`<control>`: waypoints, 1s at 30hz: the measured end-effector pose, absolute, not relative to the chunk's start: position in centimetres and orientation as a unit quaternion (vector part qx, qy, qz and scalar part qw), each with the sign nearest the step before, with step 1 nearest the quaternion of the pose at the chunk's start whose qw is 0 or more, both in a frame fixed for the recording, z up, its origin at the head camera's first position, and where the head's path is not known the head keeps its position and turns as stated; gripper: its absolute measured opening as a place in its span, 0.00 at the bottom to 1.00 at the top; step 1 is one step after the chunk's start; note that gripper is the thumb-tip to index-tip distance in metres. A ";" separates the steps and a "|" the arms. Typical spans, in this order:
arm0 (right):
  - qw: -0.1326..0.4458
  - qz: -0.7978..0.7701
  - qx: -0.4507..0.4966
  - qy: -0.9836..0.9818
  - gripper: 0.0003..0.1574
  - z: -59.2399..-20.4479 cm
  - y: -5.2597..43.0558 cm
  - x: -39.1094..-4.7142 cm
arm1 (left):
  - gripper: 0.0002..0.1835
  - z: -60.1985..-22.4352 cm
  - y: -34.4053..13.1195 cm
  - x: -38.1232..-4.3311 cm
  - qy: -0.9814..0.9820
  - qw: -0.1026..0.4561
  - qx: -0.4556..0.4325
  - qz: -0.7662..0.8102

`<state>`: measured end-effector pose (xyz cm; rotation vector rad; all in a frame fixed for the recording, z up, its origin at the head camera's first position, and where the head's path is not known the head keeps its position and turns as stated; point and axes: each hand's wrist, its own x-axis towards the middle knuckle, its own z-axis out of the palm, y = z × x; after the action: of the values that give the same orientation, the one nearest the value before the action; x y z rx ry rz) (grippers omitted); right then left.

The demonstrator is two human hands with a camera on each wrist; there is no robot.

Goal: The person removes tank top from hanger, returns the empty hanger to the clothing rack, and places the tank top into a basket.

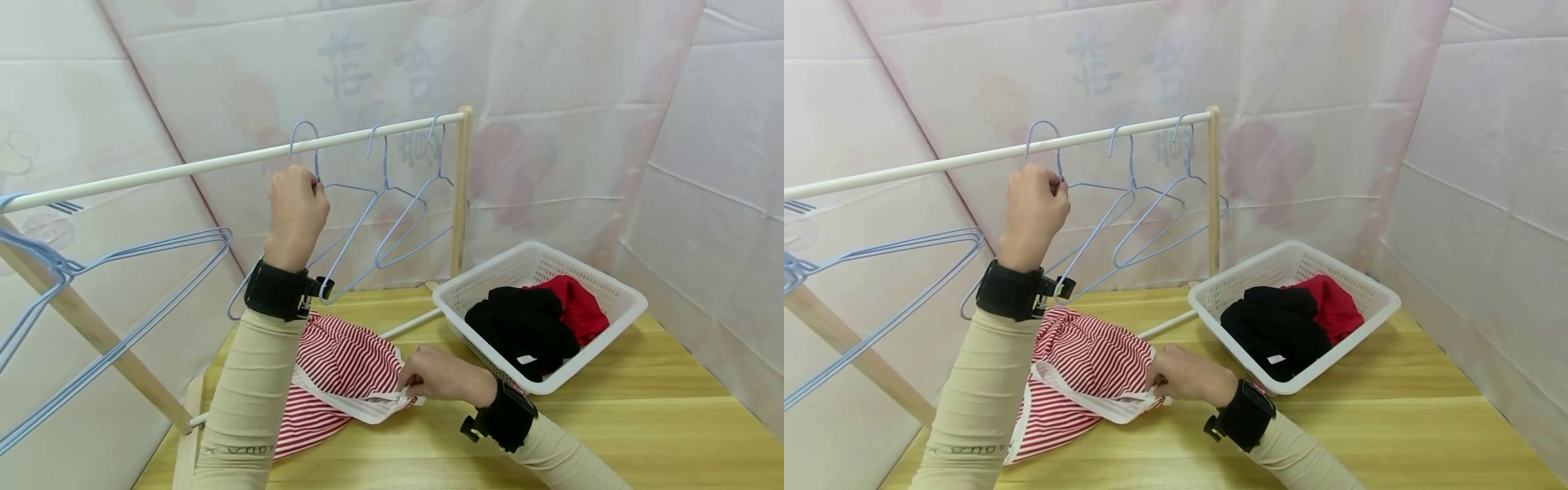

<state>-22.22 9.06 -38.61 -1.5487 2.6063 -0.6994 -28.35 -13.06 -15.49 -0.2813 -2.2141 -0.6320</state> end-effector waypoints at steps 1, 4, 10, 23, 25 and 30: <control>0.014 -0.223 -0.498 0.838 0.08 -38.6 9.1 -22.2 | 0.29 -15.6 -13.1 -28.3 -0.876 0.397 -0.109 -0.251; 0.013 -0.220 -0.500 0.838 0.06 -38.7 9.1 -22.2 | 0.28 -16.0 -13.3 -28.0 -0.879 0.391 -0.107 -0.251; 0.031 -0.215 -0.488 0.846 0.06 -38.8 9.0 -22.1 | 0.29 -16.9 -13.7 -27.8 -0.877 0.398 -0.114 -0.245; 0.056 -0.198 -0.498 0.842 0.08 -38.8 9.1 -21.8 | 0.28 -17.6 -13.3 -27.0 -0.888 0.398 -0.075 -0.219; 0.069 -0.199 -0.493 0.844 0.09 -38.8 9.2 -21.7 | 0.26 -17.7 -13.2 -26.9 -0.891 0.399 -0.063 -0.206; 0.111 -0.199 -0.474 0.850 0.11 -38.3 9.6 -21.9 | 0.14 -17.8 -13.1 -26.6 -0.894 0.395 -0.055 -0.202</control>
<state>-21.92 9.57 -38.33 -1.3923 2.4973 -0.5857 -26.58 -13.12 -17.83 -0.1405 -2.2680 -0.5116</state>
